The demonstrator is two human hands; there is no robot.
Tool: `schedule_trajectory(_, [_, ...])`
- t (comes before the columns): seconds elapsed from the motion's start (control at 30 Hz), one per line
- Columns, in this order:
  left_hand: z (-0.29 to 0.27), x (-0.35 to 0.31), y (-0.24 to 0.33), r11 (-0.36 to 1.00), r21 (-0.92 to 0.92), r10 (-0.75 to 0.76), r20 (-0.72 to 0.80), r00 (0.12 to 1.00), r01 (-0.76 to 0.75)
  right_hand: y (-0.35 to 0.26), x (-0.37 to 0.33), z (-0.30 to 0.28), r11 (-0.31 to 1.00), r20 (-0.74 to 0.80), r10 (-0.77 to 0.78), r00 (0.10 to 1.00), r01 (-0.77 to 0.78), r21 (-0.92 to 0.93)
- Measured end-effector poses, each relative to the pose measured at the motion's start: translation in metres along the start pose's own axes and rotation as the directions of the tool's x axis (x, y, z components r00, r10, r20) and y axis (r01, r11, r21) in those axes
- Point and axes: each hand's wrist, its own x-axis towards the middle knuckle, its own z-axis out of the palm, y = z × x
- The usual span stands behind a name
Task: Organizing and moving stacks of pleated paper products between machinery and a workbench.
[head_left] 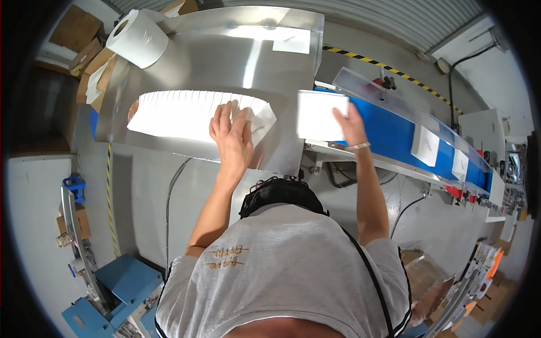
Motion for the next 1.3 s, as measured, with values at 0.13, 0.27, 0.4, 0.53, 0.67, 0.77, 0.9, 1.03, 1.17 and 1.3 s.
schedule_trajectory(0.13, [0.002, 0.0, -0.001, 0.999, -0.041, 0.029, -0.043, 0.999, -0.031, 0.045, 0.01, -0.078, 0.903, -0.417, -0.001, 0.909, -0.179, -0.391])
schedule_trajectory(0.27, [0.001, -0.001, -0.002, 0.998, -0.042, 0.054, -0.041, 0.998, -0.055, 0.014, -0.007, -0.066, 0.292, -0.421, -0.527, 0.738, -0.307, -0.906])
schedule_trajectory(0.4, [-0.007, 0.0, 0.006, 0.994, -0.102, 0.05, 0.014, 0.999, -0.049, -0.059, -0.012, -0.003, 0.879, 0.196, -0.233, 0.952, 0.293, -0.376])
schedule_trajectory(0.53, [-0.007, 0.001, 0.007, 0.991, -0.1, 0.095, 0.056, 0.994, -0.089, -0.081, -0.002, 0.075, 0.883, 0.577, -0.277, 0.769, 0.44, -0.162])
schedule_trajectory(0.67, [-0.008, 0.005, 0.005, 0.996, -0.07, 0.05, 0.045, 0.998, -0.047, -0.072, 0.005, 0.085, 0.828, 0.534, -0.325, 0.78, 0.508, -0.238])
schedule_trajectory(0.77, [-0.003, 0.007, -0.013, 1.0, -0.017, 0.008, -0.026, 1.0, -0.009, -0.016, 0.01, 0.064, 0.986, 0.287, -0.164, 0.944, 0.164, 0.024])
schedule_trajectory(0.9, [-0.004, 0.003, -0.007, 0.996, -0.086, -0.004, -0.011, 1.0, 0.003, 0.036, 0.014, -0.038, 0.879, -0.278, -0.15, 0.949, 0.0, -0.476])
schedule_trajectory(1.03, [-0.002, 0.001, -0.016, 0.997, -0.071, 0.018, -0.021, 1.0, -0.02, 0.019, -0.001, -0.067, 0.415, -0.54, -0.419, 0.729, -0.375, -0.829])
schedule_trajectory(1.17, [-0.004, 0.004, -0.01, 0.995, -0.085, 0.043, -0.004, 0.999, -0.043, -0.004, -0.001, -0.045, 0.631, -0.166, -0.434, 0.885, 0.167, -0.758])
schedule_trajectory(1.3, [-0.007, 0.005, -0.007, 0.997, -0.044, 0.065, 0.054, 0.996, -0.062, -0.069, 0.003, 0.058, 0.911, 0.505, -0.22, 0.835, 0.361, -0.201])
